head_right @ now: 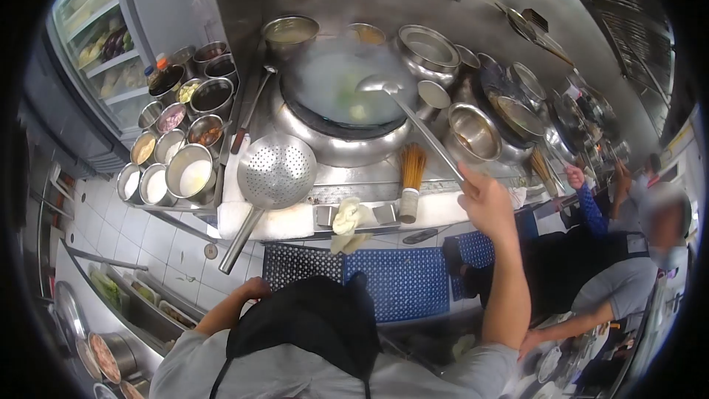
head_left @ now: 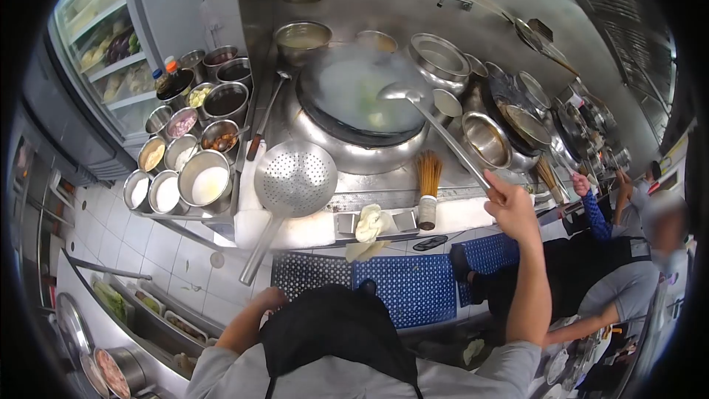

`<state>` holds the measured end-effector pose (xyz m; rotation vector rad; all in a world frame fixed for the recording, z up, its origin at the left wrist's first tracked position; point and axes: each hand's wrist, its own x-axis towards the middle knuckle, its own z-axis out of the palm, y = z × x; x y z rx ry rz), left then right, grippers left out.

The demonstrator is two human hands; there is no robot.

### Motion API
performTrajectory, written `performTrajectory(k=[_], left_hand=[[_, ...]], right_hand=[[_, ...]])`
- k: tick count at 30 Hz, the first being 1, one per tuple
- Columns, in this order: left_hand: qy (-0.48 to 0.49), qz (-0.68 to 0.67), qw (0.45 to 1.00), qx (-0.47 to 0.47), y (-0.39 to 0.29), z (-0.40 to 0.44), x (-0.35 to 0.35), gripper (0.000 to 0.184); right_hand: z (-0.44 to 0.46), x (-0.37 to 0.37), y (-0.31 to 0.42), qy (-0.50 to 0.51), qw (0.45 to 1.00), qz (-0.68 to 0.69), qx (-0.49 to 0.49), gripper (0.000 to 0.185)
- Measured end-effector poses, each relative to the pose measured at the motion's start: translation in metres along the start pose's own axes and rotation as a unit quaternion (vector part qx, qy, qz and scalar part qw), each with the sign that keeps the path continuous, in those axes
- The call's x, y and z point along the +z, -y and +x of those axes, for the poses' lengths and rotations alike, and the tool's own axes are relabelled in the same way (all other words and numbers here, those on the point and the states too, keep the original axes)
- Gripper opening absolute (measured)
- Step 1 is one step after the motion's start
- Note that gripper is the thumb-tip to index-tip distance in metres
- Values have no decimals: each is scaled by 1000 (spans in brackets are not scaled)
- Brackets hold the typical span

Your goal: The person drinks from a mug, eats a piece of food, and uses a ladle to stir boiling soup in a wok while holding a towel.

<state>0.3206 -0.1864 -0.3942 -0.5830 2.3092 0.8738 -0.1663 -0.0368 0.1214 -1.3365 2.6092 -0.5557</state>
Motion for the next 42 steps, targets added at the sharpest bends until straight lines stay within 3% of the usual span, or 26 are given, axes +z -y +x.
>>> performTrajectory(k=[3, 6, 10, 12, 13, 15, 17, 18, 20, 22, 23, 26, 27, 30, 32, 33, 35, 37, 39, 42], left_hand=[[23, 31, 999, -19, 4, 9, -5, 33], [-26, -18, 1000, 0, 16, -1, -2, 32], [-8, -66, 992, -105, 35, -25, 5, 33], [-30, -120, 979, -161, 52, -29, 22, 31], [-35, -175, 959, -221, 41, -45, 10, 25], [-40, -142, 974, -173, 71, -43, 39, 22], [-56, -106, 989, -91, 90, -49, 60, 17], [-79, -212, 963, -148, 80, -62, 62, 15], [-125, -408, 867, -258, 38, -104, 37, 11], [-141, -445, 848, -252, 43, -112, 58, 10], [-137, -439, 840, -288, 40, -120, 62, 14], [-113, -451, 831, -306, 56, -122, 93, 14], [-100, -389, 872, -281, 73, -118, 112, 18], [-130, -326, 895, -276, 84, -124, 121, 23], [-84, -355, 877, -313, 78, -124, 99, 24], [-59, -369, 866, -332, 68, -126, 80, 25], [-23, -331, 893, -305, 77, -104, 67, 24], [-2, -286, 916, -282, 69, -92, 45, 26], [-11, -234, 940, -246, 51, -78, 20, 28], [-47, -5, 999, -26, 76, -20, 47, 30]], right_hand=[[-4, -12, -5, 3, 1000, -22, -15, 57], [13, 6, -13, -18, 997, -53, -57, 54], [68, 70, -13, -33, 997, -58, -31, 47], [106, 118, -34, -88, 991, -16, -104, 53], [111, 122, -25, -45, 993, 99, -36, 56], [123, 133, -1, 44, 941, 321, 99, 64], [133, 142, 18, 29, 902, 419, 99, 71], [136, 148, 25, 24, 878, 467, 101, 75], [155, 159, 37, 0, 885, 451, 115, 76], [172, 163, 51, -23, 886, 445, 127, 77], [176, 160, 56, 5, 854, 498, 148, 78], [183, 156, 65, 72, 828, 522, 192, 81], [181, 155, 65, 87, 839, 507, 178, 79], [161, 153, 61, 109, 889, 429, 119, 73], [141, 144, 60, 89, 938, 330, 56, 69], [120, 131, 70, 51, 975, 217, 29, 64], [119, 142, 33, -21, 975, 193, -105, 64], [104, 126, 25, 12, 962, 256, -97, 64], [69, 69, 51, 145, 905, 397, 56, 65], [71, 64, 38, 183, 867, 450, 111, 65]])
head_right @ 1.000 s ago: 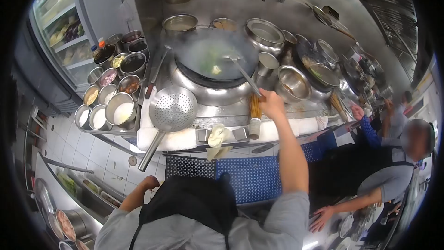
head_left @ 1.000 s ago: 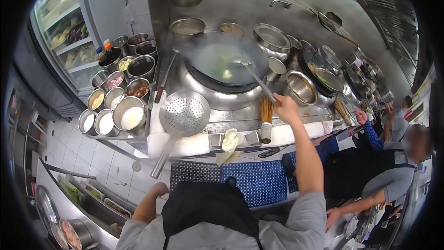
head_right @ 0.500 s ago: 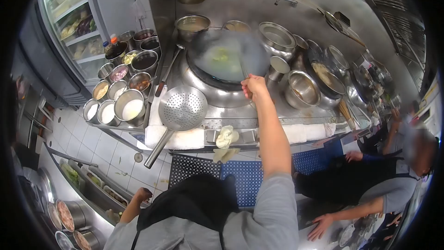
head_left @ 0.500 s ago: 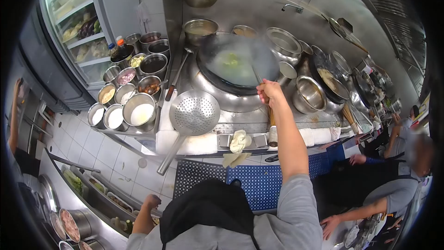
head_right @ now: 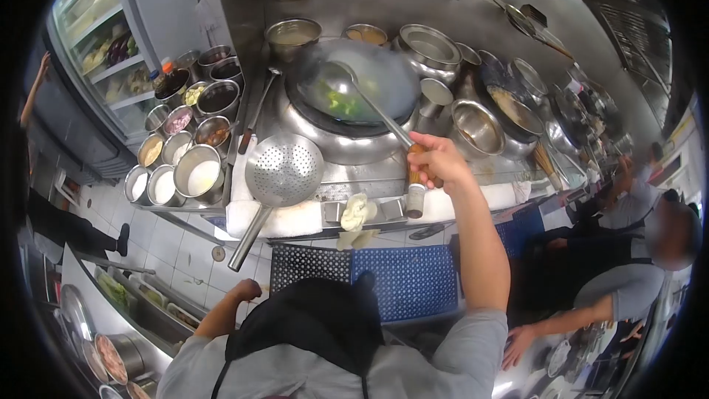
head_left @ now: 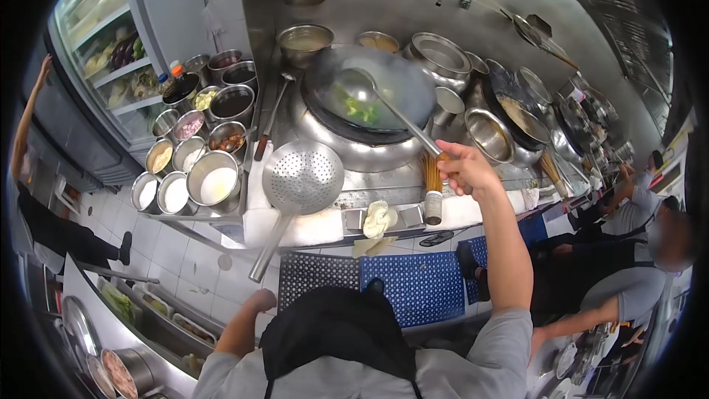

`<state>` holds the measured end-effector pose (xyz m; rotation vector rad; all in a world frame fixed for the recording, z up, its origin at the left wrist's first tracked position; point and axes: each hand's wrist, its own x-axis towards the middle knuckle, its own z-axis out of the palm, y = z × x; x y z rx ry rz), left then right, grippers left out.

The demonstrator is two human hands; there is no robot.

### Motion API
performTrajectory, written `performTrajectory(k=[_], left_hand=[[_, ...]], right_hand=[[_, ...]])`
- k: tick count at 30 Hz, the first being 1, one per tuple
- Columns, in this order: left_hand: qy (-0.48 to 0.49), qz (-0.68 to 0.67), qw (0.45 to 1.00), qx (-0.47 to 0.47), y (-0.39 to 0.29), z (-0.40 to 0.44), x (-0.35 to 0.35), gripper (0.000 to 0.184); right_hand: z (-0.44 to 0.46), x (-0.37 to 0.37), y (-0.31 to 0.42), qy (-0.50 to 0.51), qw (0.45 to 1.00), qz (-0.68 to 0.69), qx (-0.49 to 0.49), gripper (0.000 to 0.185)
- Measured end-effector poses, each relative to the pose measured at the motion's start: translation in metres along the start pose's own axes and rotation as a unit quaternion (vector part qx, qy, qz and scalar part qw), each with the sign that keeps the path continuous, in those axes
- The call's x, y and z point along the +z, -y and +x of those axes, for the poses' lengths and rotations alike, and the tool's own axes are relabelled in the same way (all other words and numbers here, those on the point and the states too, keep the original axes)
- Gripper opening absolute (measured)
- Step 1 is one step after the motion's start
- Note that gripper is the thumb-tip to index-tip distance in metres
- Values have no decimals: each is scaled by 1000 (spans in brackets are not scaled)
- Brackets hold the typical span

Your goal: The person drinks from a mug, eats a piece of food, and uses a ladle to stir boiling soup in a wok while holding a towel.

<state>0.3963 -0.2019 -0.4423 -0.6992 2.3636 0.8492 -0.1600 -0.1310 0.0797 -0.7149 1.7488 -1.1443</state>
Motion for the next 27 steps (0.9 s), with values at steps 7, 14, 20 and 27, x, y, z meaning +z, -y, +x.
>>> performTrajectory(k=[7, 14, 20, 27], left_hand=[[-81, 5, 995, 50, -53, 41, -17, 33], [61, 11, 998, -32, -48, 2, -28, 30], [74, -134, 970, -189, -14, -32, -5, 20], [27, -155, 977, -144, -22, -39, -13, 22]], right_hand=[[44, 21, -46, -146, 981, -76, -101, 69], [94, 29, -49, -252, 949, -183, -52, 58], [79, 42, -32, -229, 940, -244, -67, 57], [64, 36, -18, -205, 861, -438, -161, 57]])
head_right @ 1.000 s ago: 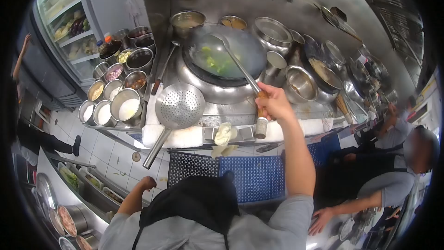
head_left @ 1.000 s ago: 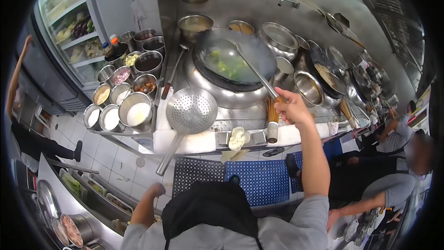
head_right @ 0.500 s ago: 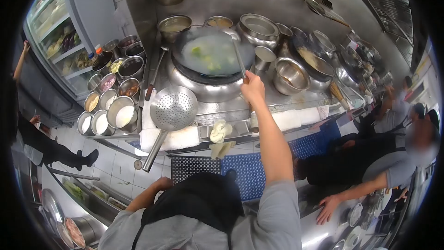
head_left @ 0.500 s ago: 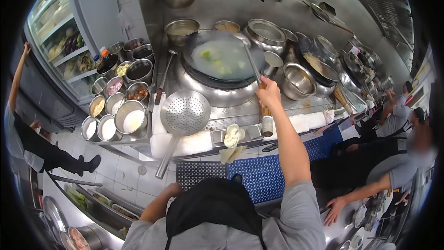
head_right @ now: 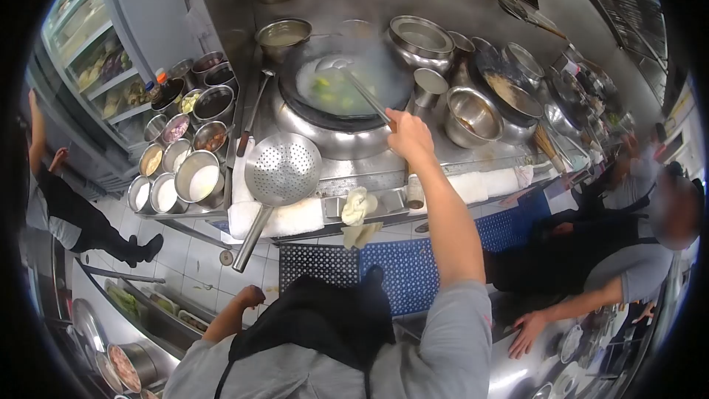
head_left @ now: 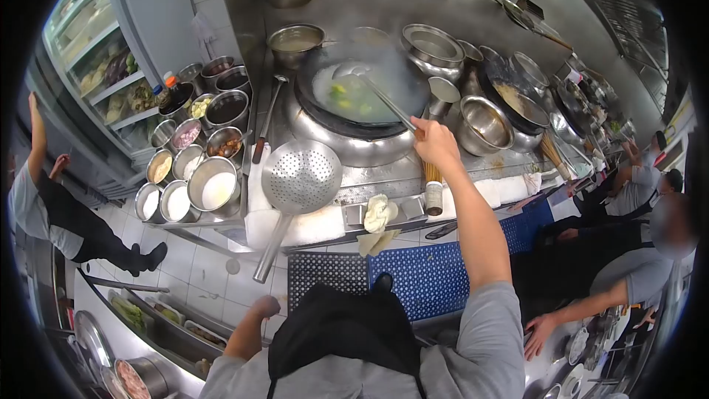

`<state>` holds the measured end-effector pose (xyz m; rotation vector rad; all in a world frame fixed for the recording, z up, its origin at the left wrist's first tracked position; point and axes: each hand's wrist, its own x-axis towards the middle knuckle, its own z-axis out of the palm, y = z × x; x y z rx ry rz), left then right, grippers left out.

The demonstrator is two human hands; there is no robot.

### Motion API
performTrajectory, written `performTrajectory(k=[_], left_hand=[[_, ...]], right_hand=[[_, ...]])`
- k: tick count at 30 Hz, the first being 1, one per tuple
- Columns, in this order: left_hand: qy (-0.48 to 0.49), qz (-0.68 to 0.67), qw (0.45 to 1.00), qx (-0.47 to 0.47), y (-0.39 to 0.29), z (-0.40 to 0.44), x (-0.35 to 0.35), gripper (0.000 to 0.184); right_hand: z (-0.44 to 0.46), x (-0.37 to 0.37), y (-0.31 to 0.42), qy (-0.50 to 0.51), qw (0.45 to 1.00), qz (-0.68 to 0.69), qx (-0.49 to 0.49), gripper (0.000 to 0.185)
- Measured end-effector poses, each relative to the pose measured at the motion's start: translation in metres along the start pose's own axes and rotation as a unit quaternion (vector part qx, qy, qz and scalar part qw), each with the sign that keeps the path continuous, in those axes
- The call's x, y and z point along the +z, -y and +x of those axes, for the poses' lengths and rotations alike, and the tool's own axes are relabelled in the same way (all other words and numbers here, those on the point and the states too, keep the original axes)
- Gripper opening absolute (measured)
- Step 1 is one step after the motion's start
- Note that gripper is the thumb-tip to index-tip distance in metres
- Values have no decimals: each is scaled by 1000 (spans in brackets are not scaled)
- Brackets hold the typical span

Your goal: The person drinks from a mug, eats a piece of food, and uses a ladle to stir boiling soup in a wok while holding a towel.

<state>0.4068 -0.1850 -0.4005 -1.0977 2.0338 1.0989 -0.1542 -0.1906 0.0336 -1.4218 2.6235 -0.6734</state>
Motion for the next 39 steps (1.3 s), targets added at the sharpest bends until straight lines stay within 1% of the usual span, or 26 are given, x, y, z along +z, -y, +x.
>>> performTrajectory(k=[1, 2, 5, 7, 9, 12, 13, 15, 16, 19, 20, 21, 23, 24, 26, 28, 29, 30, 31, 32, 33, 35, 36, 37, 38, 39], left_hand=[[-28, -10, 999, 44, -2, 2, -2, 24], [-8, 29, 995, 98, -2, 12, -3, 22], [-119, -18, 985, 127, -12, 27, 11, 21], [-103, -39, 988, 105, -20, 28, 17, 23], [-102, -43, 990, 89, -25, 27, 22, 23], [-28, 1, 999, 33, -26, 29, 25, 22], [-7, 82, 995, 64, -27, 30, 24, 22], [30, 244, 962, 121, -29, 30, 17, 23], [55, 193, 976, 89, -23, 34, 19, 23], [27, 224, 971, 85, -16, 48, 21, 22], [31, 151, 987, 47, -28, 42, 12, 24], [1, 179, 982, 58, -38, 41, 7, 25], [-47, 235, 968, 80, -56, 33, 9, 27], [-27, 229, 971, 67, -67, 33, 6, 28], [-44, 217, 969, 110, -97, 20, -4, 27], [-73, 185, 970, 140, -126, 13, -7, 23], [-72, 146, 978, 128, -136, 10, -5, 21], [-73, 107, 985, 115, -154, 4, -9, 20], [-74, 66, 990, 103, -176, -3, -16, 19], [-78, 76, 992, 61, -203, -17, -21, 21], [-84, 74, 992, 62, -213, -22, -23, 21], [-94, 73, 991, 67, -224, -27, -23, 22], [-95, 98, 987, 82, -223, -27, -23, 21], [-87, 162, 977, 107, -197, -10, -14, 20], [-75, 228, 961, 140, -152, 26, 0, 20], [-53, 302, 933, 186, -142, 56, 3, 20]], right_hand=[[-8, 2, -5, -7, 1000, -1, -3, 57], [-18, 6, -11, -13, 1000, -2, -6, 58], [-64, 19, -34, -66, 992, 110, -1, 60], [-93, 55, -75, -157, 968, 192, -35, 61], [-139, 53, -70, -117, 928, 341, 94, 61], [-187, 64, -92, -141, 901, 386, 142, 60], [-197, 64, -96, -134, 891, 402, 163, 61], [-214, 60, -101, -121, 869, 436, 202, 62], [-217, 69, -116, -135, 871, 429, 200, 62], [-224, 87, -152, -113, 902, 348, 229, 60], [-222, 108, -175, -148, 933, 278, 177, 61], [-220, 125, -194, -181, 954, 206, 123, 61], [-218, 129, -194, -153, 957, 154, 194, 60], [-218, 127, -196, -129, 958, 167, 192, 60], [-217, 123, -200, -82, 959, 194, 188, 60], [-224, 116, -208, -175, 977, 112, 43, 58], [-233, 112, -212, -217, 973, 68, -27, 57], [-244, 97, -205, -276, 958, 54, -57, 52], [-259, 96, -213, -245, 958, 148, 1, 49], [-284, 98, -224, -209, 946, 240, 61, 47], [-309, 100, -232, -172, 921, 329, 119, 45], [-355, 81, -228, -137, 906, 336, 217, 38], [-376, 75, -228, -122, 894, 338, 267, 36], [-396, 79, -235, -126, 914, 292, 251, 35], [-419, 82, -244, -135, 930, 241, 241, 35], [-450, 80, -252, -149, 940, 182, 248, 34]])
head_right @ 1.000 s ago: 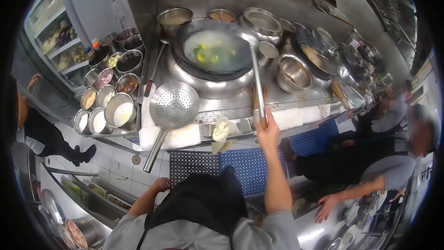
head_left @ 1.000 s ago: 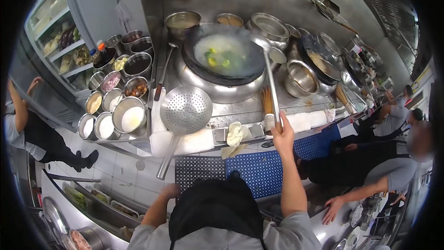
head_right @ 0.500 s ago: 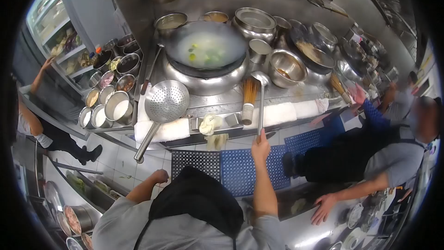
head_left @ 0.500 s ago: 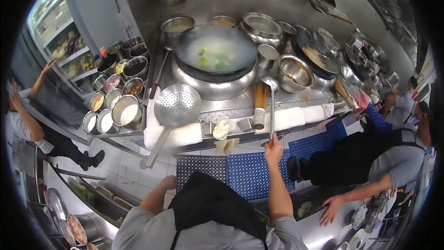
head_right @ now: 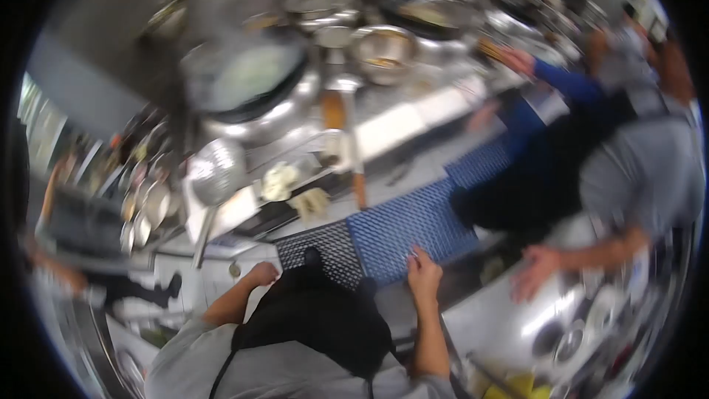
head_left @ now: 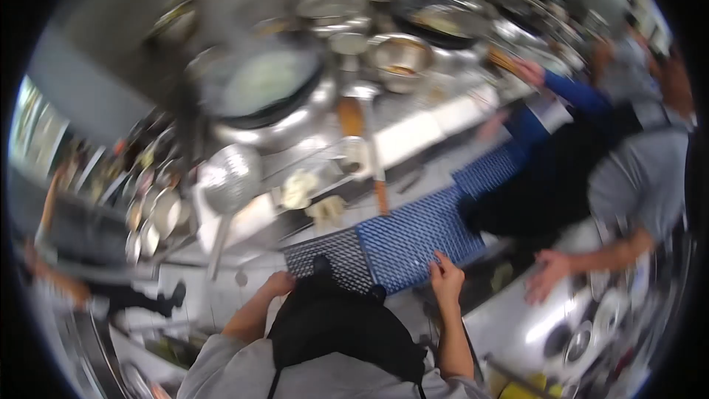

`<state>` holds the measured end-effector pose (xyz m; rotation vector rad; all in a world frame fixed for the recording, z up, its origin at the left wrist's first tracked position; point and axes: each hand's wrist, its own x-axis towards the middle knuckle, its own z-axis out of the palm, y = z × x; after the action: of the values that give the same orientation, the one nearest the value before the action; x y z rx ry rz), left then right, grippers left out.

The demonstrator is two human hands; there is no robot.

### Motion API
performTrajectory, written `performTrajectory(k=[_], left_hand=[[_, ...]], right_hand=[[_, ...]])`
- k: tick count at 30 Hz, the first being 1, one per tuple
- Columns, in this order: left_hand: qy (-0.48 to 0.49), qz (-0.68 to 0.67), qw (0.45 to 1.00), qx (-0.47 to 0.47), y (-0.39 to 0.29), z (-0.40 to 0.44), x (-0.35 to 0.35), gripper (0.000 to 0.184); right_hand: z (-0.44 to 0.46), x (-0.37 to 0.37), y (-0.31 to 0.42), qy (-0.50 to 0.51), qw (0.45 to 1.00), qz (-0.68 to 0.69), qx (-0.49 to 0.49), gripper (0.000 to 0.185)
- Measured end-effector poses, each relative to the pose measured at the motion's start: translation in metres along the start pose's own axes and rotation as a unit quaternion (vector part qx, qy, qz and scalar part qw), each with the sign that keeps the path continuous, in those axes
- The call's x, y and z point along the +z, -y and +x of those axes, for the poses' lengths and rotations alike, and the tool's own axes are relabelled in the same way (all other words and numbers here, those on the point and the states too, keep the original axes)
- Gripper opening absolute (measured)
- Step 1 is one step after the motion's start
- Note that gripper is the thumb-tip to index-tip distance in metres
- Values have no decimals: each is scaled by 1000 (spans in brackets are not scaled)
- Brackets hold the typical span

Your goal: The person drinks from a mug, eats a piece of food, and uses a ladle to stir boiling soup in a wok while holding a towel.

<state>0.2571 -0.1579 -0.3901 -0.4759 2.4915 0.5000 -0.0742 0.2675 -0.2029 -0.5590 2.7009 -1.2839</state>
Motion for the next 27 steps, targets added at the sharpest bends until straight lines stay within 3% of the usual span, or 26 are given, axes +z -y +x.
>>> performTrajectory(k=[1, 2, 3, 4, 5, 6, 7, 10, 13, 16, 17, 23, 26, 27], left_hand=[[133, 148, 975, 97, -13, 0, -30, 19], [185, 176, 949, 182, 10, 15, -19, 17], [234, 166, 937, 201, 12, 22, -32, 20], [231, 46, 962, 142, 54, 51, 11, 21], [216, -79, 969, 87, 36, 51, 4, 24], [214, -244, 937, 127, 31, 70, -5, 22], [27, 1, 995, 94, 35, 68, -10, 23], [130, -82, 984, 94, -20, 92, -75, 25], [126, -139, 981, 58, -79, 96, -118, 21], [195, -132, 969, 73, -101, 117, -131, 15], [166, -100, 972, 130, -106, 116, -132, 14], [172, -14, 965, 197, -93, 119, -126, 18], [115, -6, 990, 87, -94, 87, -137, 22], [149, -67, 985, 63, -45, 122, -108, 24]], right_hand=[[-18, -12, 2, -82, 996, -32, -31, 27], [-33, -22, -2, -116, 986, -104, -60, 30], [-50, -35, 7, -106, 980, -167, -21, 35], [-64, -42, 6, -139, 974, -174, -36, 41], [-70, -52, 10, -120, 971, -203, -26, 41], [-81, -57, 1, -139, 968, -210, -7, 43], [-93, -58, -7, -137, 965, -220, 24, 43], [-107, -64, -14, -123, 958, -259, -32, 43], [-105, -68, -9, -152, 938, -308, -45, 48], [-98, -75, -9, -185, 930, -314, -43, 49], [-95, -72, -10, -191, 929, -314, -37, 48], [-95, -67, -13, -204, 931, -299, -38, 37], [-95, -66, -13, -193, 934, -298, -38, 29], [-96, -68, -12, -188, 935, -298, -40, 25]])
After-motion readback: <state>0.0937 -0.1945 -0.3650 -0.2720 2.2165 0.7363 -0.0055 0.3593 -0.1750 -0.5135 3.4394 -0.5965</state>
